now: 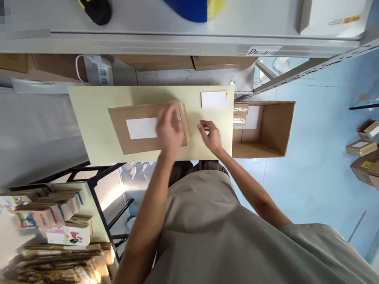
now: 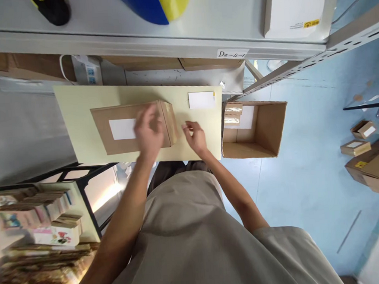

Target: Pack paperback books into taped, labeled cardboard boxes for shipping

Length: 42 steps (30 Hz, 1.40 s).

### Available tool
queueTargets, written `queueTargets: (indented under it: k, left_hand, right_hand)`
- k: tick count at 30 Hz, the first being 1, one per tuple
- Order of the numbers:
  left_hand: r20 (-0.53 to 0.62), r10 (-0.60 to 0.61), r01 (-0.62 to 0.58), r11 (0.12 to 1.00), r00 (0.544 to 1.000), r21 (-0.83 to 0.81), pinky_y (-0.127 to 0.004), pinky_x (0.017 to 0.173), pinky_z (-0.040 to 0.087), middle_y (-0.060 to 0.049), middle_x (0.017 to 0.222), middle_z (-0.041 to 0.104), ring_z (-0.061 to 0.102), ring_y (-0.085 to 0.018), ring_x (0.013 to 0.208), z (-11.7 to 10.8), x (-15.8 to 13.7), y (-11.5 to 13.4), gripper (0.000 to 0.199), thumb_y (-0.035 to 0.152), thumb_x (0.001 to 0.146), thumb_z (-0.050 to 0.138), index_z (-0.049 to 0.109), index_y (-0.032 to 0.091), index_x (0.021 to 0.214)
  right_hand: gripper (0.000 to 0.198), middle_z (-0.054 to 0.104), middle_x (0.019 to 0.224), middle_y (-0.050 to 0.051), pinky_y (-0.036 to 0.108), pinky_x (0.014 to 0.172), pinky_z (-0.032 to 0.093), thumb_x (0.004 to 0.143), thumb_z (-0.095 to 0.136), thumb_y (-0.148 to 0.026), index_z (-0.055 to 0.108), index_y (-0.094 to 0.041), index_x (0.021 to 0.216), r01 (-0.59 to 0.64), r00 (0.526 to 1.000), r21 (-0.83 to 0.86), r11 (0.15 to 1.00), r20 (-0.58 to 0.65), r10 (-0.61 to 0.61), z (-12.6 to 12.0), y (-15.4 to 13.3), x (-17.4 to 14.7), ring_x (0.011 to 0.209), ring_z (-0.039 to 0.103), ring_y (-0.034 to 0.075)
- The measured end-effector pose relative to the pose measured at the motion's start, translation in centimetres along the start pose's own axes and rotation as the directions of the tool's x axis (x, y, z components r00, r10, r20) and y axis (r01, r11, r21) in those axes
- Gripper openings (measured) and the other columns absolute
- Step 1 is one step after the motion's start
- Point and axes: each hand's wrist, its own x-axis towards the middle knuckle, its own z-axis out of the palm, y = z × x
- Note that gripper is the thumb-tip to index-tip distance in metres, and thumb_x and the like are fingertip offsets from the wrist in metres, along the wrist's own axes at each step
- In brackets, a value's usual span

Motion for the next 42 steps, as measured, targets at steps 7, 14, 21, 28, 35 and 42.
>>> queueTargets:
  k: [7, 14, 21, 28, 35, 42]
  left_hand:
    - [0.053, -0.308, 0.313, 0.936, 0.950, -0.160, -0.063, 0.138, 0.045, -0.029, 0.155, 0.065, 0.060, -0.044, 0.157, 16.2, 4.2, 0.5, 0.040, 0.030, 0.107, 0.068, 0.065, 0.016, 0.144]
    - [0.065, -0.250, 0.257, 0.956, 0.966, -0.140, -0.059, 0.139, 0.042, -0.023, 0.143, 0.067, 0.058, -0.040, 0.153, 19.4, 4.6, -1.9, 0.024, 0.021, 0.107, 0.069, 0.069, 0.020, 0.131]
    - [0.142, -0.270, 0.283, 0.956, 0.952, -0.082, -0.063, 0.136, 0.045, -0.024, 0.149, 0.064, 0.059, -0.044, 0.154, 18.4, -2.1, -2.6, 0.045, 0.020, 0.103, 0.071, 0.064, 0.018, 0.146]
    - [0.068, -0.339, 0.342, 0.939, 0.938, -0.045, -0.055, 0.137, 0.042, -0.021, 0.142, 0.068, 0.055, -0.039, 0.153, 17.9, 3.4, -2.4, 0.037, 0.010, 0.101, 0.071, 0.065, 0.017, 0.137]
    - [0.115, -0.304, 0.306, 0.952, 0.946, 0.003, -0.059, 0.139, 0.039, -0.025, 0.150, 0.065, 0.050, -0.039, 0.158, 18.9, 11.7, -0.3, 0.031, 0.008, 0.104, 0.071, 0.065, 0.015, 0.133]
    - [0.124, -0.295, 0.305, 0.950, 0.947, -0.072, -0.056, 0.141, 0.039, -0.026, 0.157, 0.059, 0.051, -0.040, 0.162, 18.1, 2.3, -1.7, 0.054, 0.010, 0.103, 0.065, 0.060, 0.012, 0.156]
  right_hand:
    - [0.068, 0.072, 0.137, 0.023, 0.050, 0.106, 0.068, 0.116, 0.053, -0.075, 0.074, -0.016, 0.142, -0.163, 0.918, -0.233, 0.959, -0.392, 0.061, -7.4, 7.3, 8.6, 0.119, 0.077, 0.031]
    - [0.047, 0.068, 0.141, 0.021, 0.042, 0.108, 0.063, 0.120, 0.057, -0.045, 0.073, -0.012, 0.150, -0.276, 0.937, -0.388, 0.880, -0.314, 0.155, -6.9, 7.6, 10.1, 0.111, 0.076, 0.026]
    - [0.037, 0.069, 0.136, 0.018, 0.043, 0.108, 0.063, 0.115, 0.057, -0.032, 0.073, -0.017, 0.144, -0.314, 0.927, -0.427, 0.848, -0.331, 0.177, -6.3, 6.5, 4.0, 0.109, 0.077, 0.026]
    - [0.032, 0.069, 0.137, 0.019, 0.044, 0.113, 0.062, 0.111, 0.060, -0.023, 0.072, -0.016, 0.140, -0.271, 0.938, -0.401, 0.875, -0.313, 0.147, -4.5, 6.2, 9.2, 0.118, 0.075, 0.028]
    - [0.025, 0.070, 0.129, 0.014, 0.048, 0.113, 0.062, 0.109, 0.062, -0.020, 0.073, -0.019, 0.132, -0.348, 0.889, -0.356, 0.867, -0.420, 0.185, -5.4, 6.3, 15.8, 0.110, 0.074, 0.027]
    - [0.034, 0.071, 0.136, 0.018, 0.044, 0.107, 0.064, 0.110, 0.056, -0.023, 0.075, -0.019, 0.138, -0.276, 0.925, -0.370, 0.887, -0.354, 0.140, -5.7, 6.7, 8.5, 0.113, 0.076, 0.027]
